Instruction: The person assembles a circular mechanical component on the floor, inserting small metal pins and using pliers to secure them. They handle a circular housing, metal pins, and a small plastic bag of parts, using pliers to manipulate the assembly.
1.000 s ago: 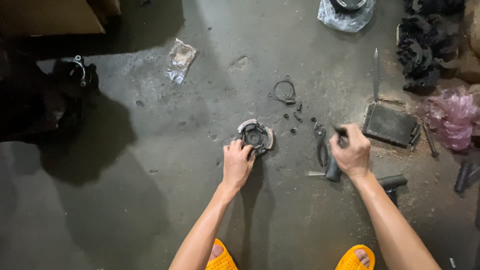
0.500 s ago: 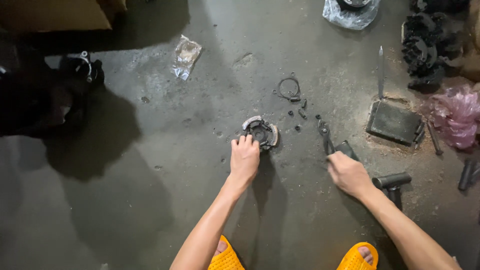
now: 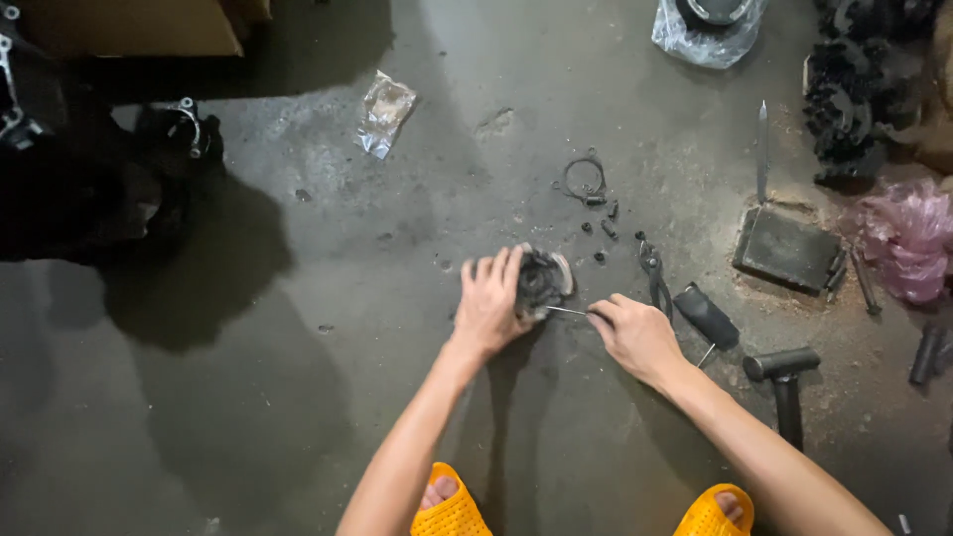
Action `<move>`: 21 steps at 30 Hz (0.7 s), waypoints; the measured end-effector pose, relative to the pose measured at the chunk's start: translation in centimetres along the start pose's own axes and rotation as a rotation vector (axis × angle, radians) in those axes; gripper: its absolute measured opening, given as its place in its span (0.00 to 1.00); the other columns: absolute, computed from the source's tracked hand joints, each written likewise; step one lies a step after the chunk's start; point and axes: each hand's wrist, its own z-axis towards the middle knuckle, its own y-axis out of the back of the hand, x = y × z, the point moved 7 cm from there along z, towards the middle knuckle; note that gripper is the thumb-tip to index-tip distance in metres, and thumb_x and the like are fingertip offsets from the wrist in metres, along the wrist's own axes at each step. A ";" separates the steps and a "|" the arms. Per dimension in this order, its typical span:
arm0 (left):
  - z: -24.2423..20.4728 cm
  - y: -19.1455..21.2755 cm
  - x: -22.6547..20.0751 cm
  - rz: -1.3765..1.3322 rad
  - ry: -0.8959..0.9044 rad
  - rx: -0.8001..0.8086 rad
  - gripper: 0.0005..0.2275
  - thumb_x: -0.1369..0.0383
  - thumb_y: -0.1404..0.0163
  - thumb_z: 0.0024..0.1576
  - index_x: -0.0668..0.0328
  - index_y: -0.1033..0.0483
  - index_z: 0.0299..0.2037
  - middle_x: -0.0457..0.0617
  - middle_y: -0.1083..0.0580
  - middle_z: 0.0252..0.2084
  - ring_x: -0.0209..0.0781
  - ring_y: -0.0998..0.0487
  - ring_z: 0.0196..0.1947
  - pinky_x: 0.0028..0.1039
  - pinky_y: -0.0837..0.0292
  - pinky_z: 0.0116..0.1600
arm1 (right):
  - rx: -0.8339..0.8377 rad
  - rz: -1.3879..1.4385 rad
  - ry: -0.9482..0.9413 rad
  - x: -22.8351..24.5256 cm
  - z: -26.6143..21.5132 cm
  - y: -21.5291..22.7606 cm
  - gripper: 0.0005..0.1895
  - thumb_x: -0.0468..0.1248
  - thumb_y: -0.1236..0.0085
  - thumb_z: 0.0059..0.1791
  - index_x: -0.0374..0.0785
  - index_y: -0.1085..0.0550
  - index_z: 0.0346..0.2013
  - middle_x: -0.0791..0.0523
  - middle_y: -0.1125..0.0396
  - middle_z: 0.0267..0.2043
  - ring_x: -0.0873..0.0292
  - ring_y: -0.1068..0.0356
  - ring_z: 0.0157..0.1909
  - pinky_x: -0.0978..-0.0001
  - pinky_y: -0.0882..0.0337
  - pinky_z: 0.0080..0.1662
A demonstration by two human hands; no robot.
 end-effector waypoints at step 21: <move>-1.0 -1.3 1.8 -0.659 0.296 0.077 0.34 0.68 0.38 0.51 0.69 0.42 0.66 0.62 0.36 0.51 0.67 0.28 0.54 0.48 0.23 0.53 | 0.229 0.297 -0.292 3.1 4.4 -2.8 0.09 0.39 0.45 0.52 0.39 0.19 0.37 0.49 0.22 0.35 0.41 0.23 0.43 0.51 0.22 0.43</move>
